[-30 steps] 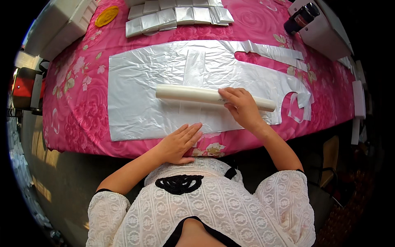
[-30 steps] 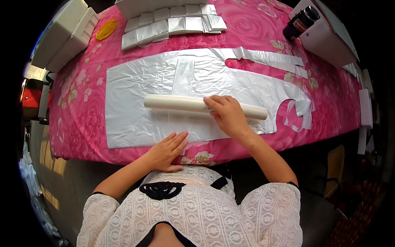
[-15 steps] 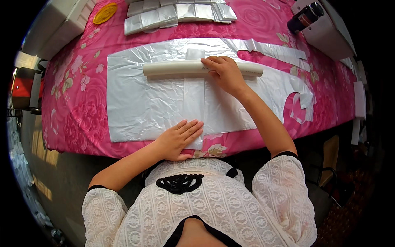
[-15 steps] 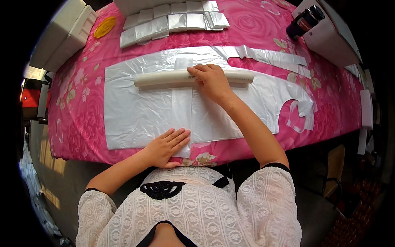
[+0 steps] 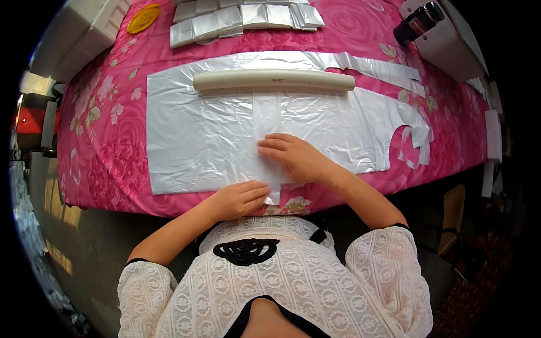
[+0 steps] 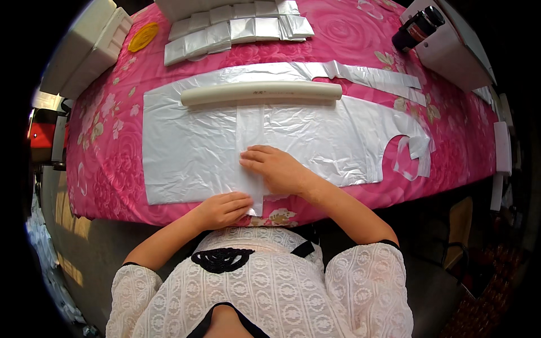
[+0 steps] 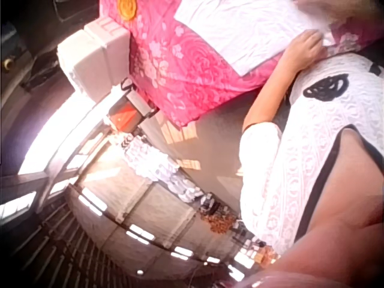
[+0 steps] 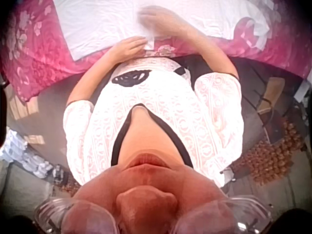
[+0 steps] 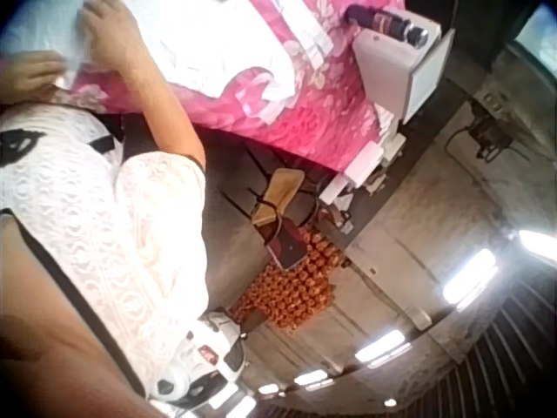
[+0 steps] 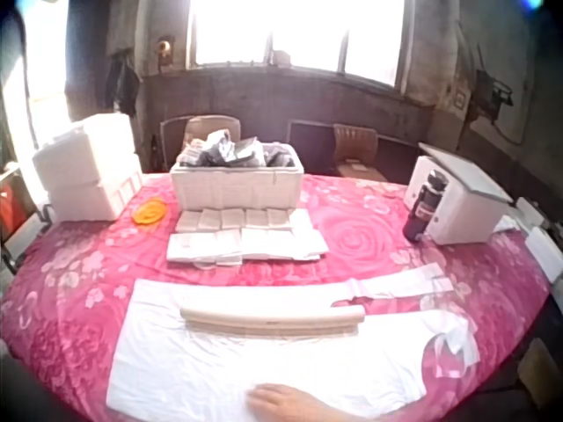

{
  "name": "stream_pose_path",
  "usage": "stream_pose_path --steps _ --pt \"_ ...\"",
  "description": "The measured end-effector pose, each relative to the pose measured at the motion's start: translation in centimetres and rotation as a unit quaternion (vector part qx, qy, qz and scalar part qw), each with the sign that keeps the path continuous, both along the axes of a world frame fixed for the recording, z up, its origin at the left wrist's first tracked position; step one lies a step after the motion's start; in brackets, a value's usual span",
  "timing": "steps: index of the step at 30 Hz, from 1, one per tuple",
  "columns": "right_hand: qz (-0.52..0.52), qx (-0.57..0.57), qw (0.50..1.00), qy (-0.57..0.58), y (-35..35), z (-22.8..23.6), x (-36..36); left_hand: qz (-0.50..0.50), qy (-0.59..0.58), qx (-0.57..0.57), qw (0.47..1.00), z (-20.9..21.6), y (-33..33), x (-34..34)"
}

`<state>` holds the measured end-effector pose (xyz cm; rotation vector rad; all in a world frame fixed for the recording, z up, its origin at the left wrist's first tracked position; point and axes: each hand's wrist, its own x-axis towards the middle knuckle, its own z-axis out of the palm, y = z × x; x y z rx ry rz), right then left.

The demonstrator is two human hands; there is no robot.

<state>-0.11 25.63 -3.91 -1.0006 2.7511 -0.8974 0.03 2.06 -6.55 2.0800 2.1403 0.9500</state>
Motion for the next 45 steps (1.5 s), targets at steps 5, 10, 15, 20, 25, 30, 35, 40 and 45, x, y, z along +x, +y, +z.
stream_pose_path --steps 5,10,15,20,25,30,35,40,45 --pt "-0.016 -0.014 1.0 0.012 -0.9 0.1 2.4 0.059 -0.159 0.043 0.985 1.6 0.4 0.3" --pt "-0.116 -0.05 0.99 0.068 -1.4 -1.5 2.4 0.068 -0.036 0.012 0.997 4.2 1.3 -2.9" --pt "-0.171 -0.049 0.977 0.118 -1.5 -1.7 2.2 0.167 0.006 -0.022 0.986 2.0 1.9 -3.6" --pt "-0.172 -0.036 0.981 0.084 -0.1 -1.0 1.7 0.197 -0.01 -0.013 0.98 1.8 2.6 -4.3" --pt "-0.339 -0.198 0.901 -0.182 -0.4 0.2 -0.9 0.347 -0.433 -0.088 0.827 3.3 3.8 -5.3" --pt "-0.364 -0.172 0.832 -0.382 0.3 1.7 -4.0 0.339 -0.225 0.024 0.913 2.4 4.0 -5.3" --pt "-0.37 -0.162 0.841 -0.36 0.3 0.3 -3.7 0.262 -0.031 -0.176 0.949 1.1 4.9 -2.8" --pt "-0.375 0.051 0.924 0.043 -1.3 1.0 -1.4 0.266 -0.009 -0.205 0.942 0.9 4.7 -2.5" --pt "-0.136 0.095 0.974 0.153 1.1 -0.9 -2.1 0.252 -0.025 -0.185 0.949 1.3 4.5 -2.9"
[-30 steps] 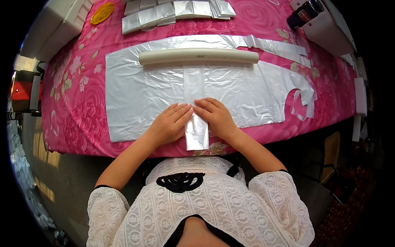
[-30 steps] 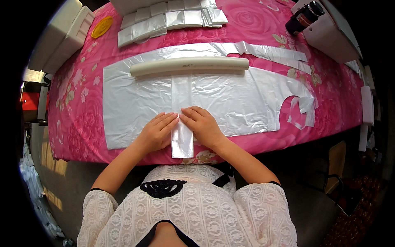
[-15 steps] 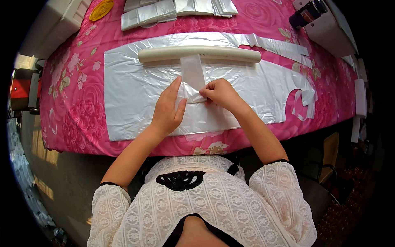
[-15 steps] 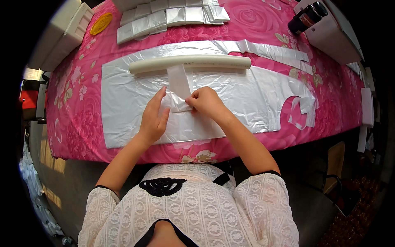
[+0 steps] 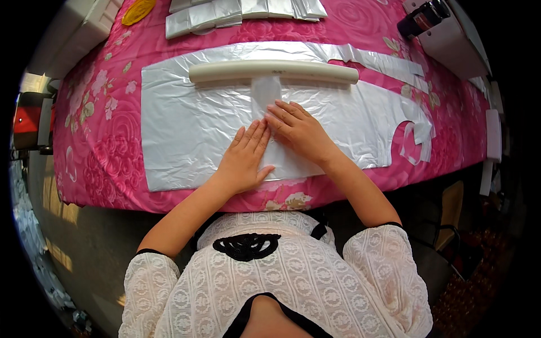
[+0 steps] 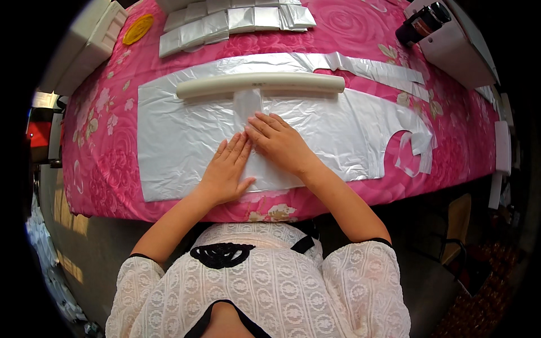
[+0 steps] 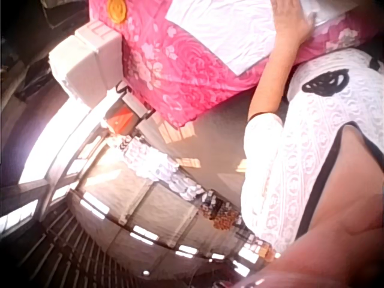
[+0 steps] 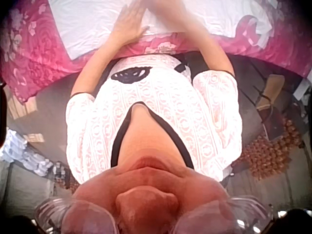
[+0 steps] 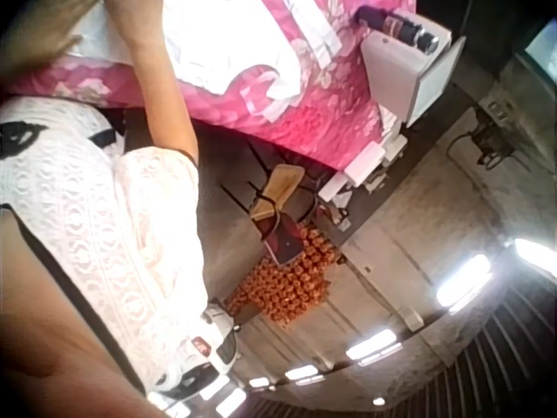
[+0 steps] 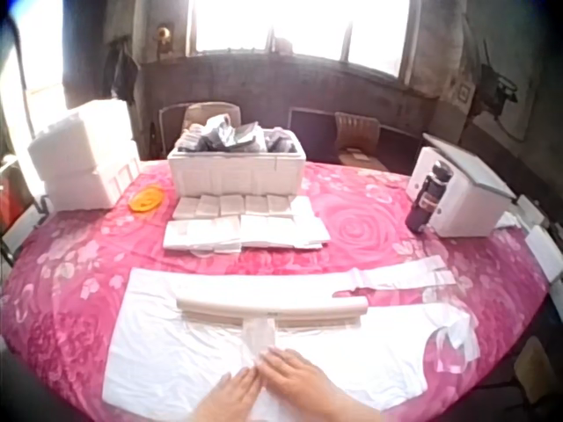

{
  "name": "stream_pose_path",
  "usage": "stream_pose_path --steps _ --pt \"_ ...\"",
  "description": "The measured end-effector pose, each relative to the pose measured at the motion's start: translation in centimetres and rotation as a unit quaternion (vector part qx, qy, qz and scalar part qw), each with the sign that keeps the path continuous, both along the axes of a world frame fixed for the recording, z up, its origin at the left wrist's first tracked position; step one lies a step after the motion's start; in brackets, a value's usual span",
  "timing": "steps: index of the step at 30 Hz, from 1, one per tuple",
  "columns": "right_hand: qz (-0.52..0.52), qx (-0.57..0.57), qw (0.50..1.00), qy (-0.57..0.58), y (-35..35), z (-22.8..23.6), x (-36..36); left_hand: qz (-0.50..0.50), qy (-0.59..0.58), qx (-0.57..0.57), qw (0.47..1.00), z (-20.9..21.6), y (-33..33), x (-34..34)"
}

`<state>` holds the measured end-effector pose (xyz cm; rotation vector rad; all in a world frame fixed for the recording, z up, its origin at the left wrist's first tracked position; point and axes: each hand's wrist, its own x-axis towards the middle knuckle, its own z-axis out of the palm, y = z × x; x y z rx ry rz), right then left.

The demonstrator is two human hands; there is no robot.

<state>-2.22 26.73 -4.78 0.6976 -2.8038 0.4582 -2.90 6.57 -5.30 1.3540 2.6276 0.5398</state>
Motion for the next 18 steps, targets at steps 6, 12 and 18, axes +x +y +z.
stream_pose_path --steps 6,12,18 --pt "0.06 -0.053 0.994 -0.08 1.2 -0.2 -1.0 -0.022 0.056 0.154 0.986 -0.3 -0.7 -2.3" --pt "0.055 -0.114 0.987 -0.101 1.1 0.2 -1.5 -0.02 0.1 0.206 0.973 -1.0 0.0 -3.3" --pt "0.097 -0.091 0.991 -0.035 0.3 0.0 0.9 -0.089 0.009 0.229 0.969 0.7 -1.4 -1.0"
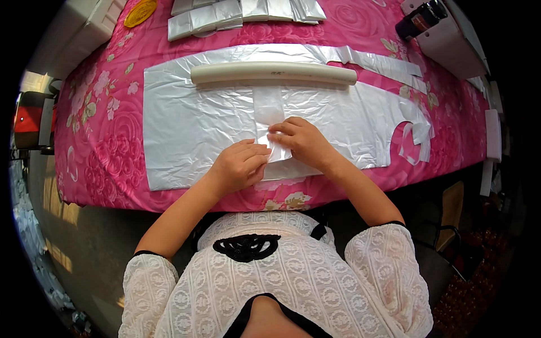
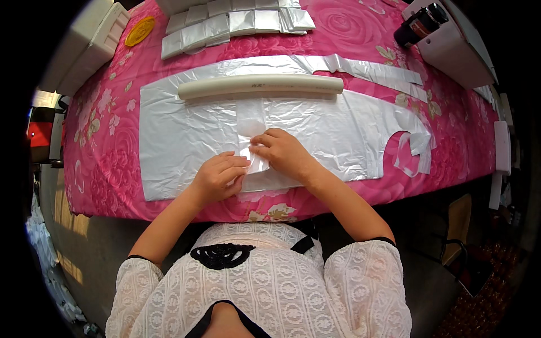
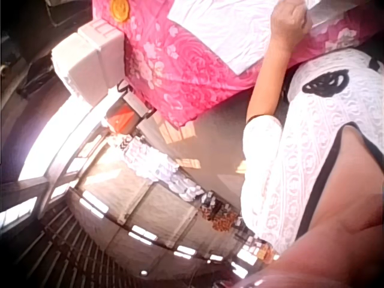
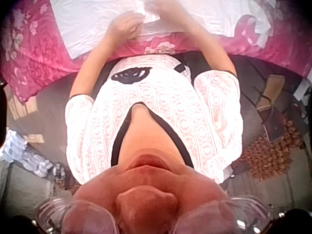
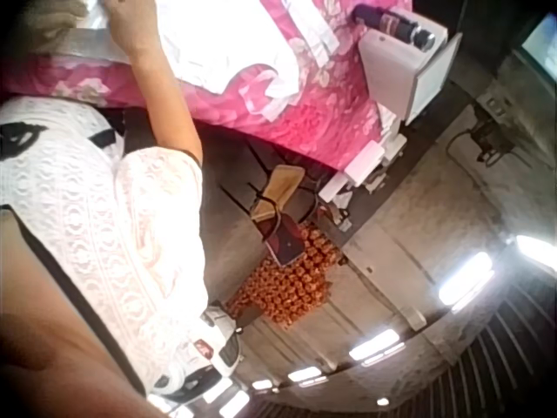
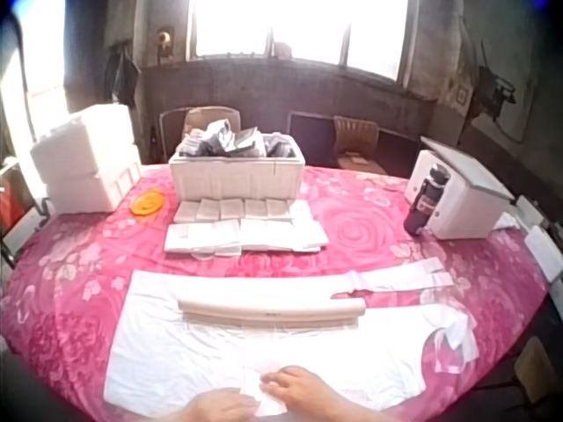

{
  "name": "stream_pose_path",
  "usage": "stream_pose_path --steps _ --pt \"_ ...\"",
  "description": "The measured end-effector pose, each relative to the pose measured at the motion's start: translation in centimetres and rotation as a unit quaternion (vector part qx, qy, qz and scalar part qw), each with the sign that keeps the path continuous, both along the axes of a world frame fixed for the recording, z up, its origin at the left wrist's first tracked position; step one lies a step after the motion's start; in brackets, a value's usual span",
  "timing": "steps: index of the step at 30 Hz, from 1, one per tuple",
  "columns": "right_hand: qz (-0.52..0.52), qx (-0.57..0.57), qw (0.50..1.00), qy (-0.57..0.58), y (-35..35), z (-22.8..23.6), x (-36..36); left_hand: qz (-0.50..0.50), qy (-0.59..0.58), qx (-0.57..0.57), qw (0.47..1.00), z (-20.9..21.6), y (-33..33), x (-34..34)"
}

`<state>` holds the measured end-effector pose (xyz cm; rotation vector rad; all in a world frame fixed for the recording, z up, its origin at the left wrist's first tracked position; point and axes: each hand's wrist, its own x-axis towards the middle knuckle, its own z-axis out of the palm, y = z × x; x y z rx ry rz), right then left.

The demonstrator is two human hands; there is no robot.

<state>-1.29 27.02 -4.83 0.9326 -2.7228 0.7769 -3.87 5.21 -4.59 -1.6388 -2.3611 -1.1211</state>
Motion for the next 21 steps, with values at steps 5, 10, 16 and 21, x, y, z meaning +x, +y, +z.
stream_pose_path --steps 5,10,16,21 --pt "0.005 -0.039 0.998 -0.04 -0.9 0.2 2.6 0.004 -0.02 -0.05 0.999 0.3 -1.1 1.4" --pt "-0.089 -0.132 0.984 -0.081 -0.6 0.4 2.3 0.113 -0.145 -0.051 0.982 -0.3 -0.6 1.3" --pt "-0.275 -0.135 0.888 -0.342 -1.1 1.5 -1.1 0.291 -0.326 -0.008 0.899 -0.3 1.9 -0.4" --pt "-0.281 -0.088 0.844 -0.448 -0.7 2.2 -3.3 0.322 -0.396 -0.027 0.859 1.3 2.3 -2.2"
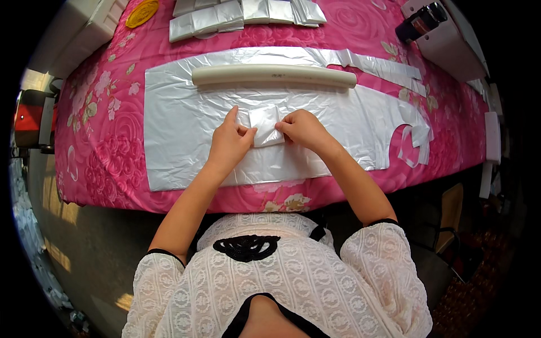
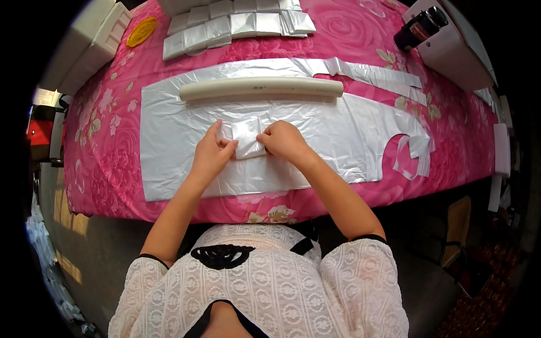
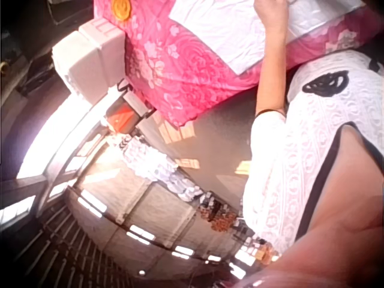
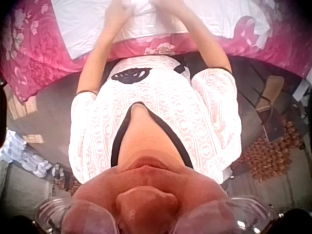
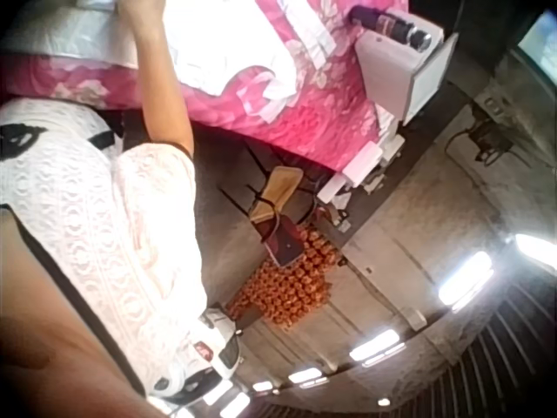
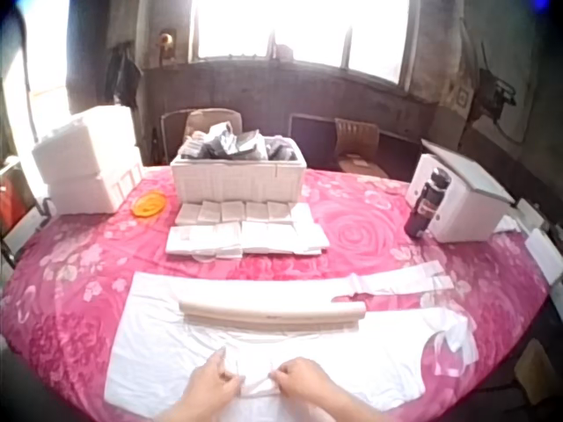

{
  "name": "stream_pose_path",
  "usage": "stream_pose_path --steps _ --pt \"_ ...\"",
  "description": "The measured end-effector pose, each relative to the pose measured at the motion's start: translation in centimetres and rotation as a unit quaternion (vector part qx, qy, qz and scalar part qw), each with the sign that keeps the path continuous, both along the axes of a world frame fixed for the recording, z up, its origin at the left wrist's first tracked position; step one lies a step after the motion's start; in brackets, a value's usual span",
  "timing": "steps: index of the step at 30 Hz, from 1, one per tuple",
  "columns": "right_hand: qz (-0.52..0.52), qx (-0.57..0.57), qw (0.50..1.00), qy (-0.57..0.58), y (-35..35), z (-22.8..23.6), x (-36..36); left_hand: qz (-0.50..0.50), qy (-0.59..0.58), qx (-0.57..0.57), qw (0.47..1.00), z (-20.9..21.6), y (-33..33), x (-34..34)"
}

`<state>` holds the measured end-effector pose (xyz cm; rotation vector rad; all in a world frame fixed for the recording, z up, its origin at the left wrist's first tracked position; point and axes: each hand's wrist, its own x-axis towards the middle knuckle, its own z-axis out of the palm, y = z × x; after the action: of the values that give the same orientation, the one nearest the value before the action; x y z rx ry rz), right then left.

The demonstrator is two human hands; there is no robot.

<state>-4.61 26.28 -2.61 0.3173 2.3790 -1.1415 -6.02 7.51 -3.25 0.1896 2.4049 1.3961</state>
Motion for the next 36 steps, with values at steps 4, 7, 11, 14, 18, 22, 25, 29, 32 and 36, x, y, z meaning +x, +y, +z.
stream_pose_path --steps 4,7,11,14,18,22,25,29,32,36 --pt "-0.006 -0.012 1.0 -0.024 0.1 -0.3 -0.5 -0.094 0.341 -0.074 0.933 -1.3 -0.8 0.1" --pt "-0.014 -0.036 0.999 -0.034 0.3 -0.7 -0.6 -0.213 0.368 -0.12 0.897 -1.6 0.5 0.7" --pt "-0.016 -0.045 0.998 -0.032 0.4 -0.8 -0.6 -0.242 0.328 -0.211 0.888 -3.3 1.9 1.2" --pt "-0.031 -0.044 0.998 -0.027 0.3 -1.0 -0.5 -0.238 0.309 -0.229 0.892 -3.6 2.2 1.2" --pt "-0.024 0.01 0.999 0.034 -0.1 -0.5 0.6 -0.242 0.291 -0.228 0.897 -3.5 2.3 1.2" --pt "0.043 0.208 0.958 0.194 -1.9 1.3 2.8 -0.206 0.331 -0.193 0.901 -3.9 1.9 1.3" --pt "0.129 0.231 0.893 0.364 -2.2 0.2 2.5 -0.167 0.34 -0.115 0.918 -3.1 0.7 1.7" --pt "0.207 0.205 0.869 0.401 -4.0 -3.6 0.2 -0.053 0.012 0.135 0.989 -1.4 -4.5 5.0" --pt "0.225 0.179 0.889 0.357 -6.6 -3.8 0.7 -0.007 -0.274 0.117 0.955 -0.3 -9.6 8.4" --pt "0.226 0.065 0.917 0.322 -12.8 -3.5 5.9 0.143 -0.418 0.15 0.885 0.1 -12.9 12.5"
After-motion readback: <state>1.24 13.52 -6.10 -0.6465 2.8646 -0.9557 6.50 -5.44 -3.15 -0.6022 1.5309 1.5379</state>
